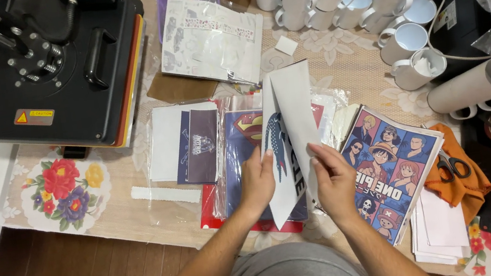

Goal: The person handles several printed transfer sheets with logos and character images, peels off backing paper, and places each sheet into a clear plastic sleeve. The person stacks the packaged sheets on the table next to a heat press and stacks of white mugs.

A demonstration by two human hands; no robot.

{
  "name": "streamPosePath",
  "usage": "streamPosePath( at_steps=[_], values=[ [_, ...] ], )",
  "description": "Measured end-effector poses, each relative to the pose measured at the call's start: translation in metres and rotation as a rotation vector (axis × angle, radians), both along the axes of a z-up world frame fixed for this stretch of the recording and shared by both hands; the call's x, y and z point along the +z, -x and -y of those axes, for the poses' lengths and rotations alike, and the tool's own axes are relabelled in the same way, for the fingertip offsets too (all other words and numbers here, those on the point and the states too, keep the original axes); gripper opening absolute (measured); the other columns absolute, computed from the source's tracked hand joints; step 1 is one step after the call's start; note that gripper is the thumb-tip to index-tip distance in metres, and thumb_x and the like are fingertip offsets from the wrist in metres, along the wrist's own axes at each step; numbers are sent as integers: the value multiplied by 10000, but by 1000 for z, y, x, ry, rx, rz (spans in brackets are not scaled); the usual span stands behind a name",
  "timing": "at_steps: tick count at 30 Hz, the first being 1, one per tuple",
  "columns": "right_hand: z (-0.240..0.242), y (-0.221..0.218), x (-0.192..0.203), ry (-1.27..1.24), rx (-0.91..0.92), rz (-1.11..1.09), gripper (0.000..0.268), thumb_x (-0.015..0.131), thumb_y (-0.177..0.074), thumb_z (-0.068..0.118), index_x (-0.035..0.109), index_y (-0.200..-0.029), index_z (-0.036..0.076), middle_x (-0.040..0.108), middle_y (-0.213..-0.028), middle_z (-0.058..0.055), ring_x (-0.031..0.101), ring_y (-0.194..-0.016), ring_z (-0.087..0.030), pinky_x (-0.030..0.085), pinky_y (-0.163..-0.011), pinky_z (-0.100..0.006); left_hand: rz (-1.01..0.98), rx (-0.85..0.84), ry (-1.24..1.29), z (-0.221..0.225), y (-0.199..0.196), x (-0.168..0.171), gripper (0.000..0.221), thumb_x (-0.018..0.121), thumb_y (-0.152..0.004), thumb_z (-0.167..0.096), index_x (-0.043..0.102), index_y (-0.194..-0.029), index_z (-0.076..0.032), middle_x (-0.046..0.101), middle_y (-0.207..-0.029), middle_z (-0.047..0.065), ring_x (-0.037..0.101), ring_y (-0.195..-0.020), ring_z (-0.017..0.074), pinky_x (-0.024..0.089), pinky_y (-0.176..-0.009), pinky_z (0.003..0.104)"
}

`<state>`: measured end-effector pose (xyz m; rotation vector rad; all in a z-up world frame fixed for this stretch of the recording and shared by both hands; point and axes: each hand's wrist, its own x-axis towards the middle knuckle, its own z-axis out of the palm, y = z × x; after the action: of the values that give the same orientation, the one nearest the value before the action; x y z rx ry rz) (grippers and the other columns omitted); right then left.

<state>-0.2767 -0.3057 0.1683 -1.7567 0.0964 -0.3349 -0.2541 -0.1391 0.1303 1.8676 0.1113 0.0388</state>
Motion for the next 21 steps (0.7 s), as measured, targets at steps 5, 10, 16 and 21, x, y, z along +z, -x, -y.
streamPosePath(
  at_steps=[5, 10, 16, 21],
  values=[
    [13, -2, -4, 68, 13, 34, 344, 649, -879, -106, 746, -1177, 35, 717, -1134, -189, 677, -1112, -283, 553, -940, -396, 22, 4, -40, -8, -4, 33, 303, 468, -1028, -169, 673, -1165, 7, 720, -840, 256, 714, -865, 398, 527, -732, 480],
    [46, -10, 1, 99, 108, -35, 344, 657, -867, -109, 766, -1148, 57, 739, -1106, -183, 676, -1109, -302, 521, -971, -428, 19, -45, -118, -24, -6, 48, 305, 462, -1022, -146, 685, -1197, -31, 735, -859, 256, 709, -894, 456, 541, -755, 486],
    [87, -26, 32, 165, 172, -98, 332, 683, -860, -86, 777, -1131, 81, 751, -1098, -156, 680, -1111, -254, 504, -1004, -416, -15, -102, -142, -49, -7, 47, 300, 477, -1012, -109, 680, -1221, -33, 741, -935, 270, 691, -964, 476, 529, -796, 521],
    [122, -39, 65, 137, 196, -311, 349, 672, -882, 7, 692, -1226, 62, 720, -1226, -89, 653, -1153, -151, 496, -1073, -289, -228, -44, -130, -74, -23, 24, 386, 431, -1028, -288, 627, -1251, -41, 719, -1212, 119, 677, -1143, 266, 535, -977, 412]
  ],
)
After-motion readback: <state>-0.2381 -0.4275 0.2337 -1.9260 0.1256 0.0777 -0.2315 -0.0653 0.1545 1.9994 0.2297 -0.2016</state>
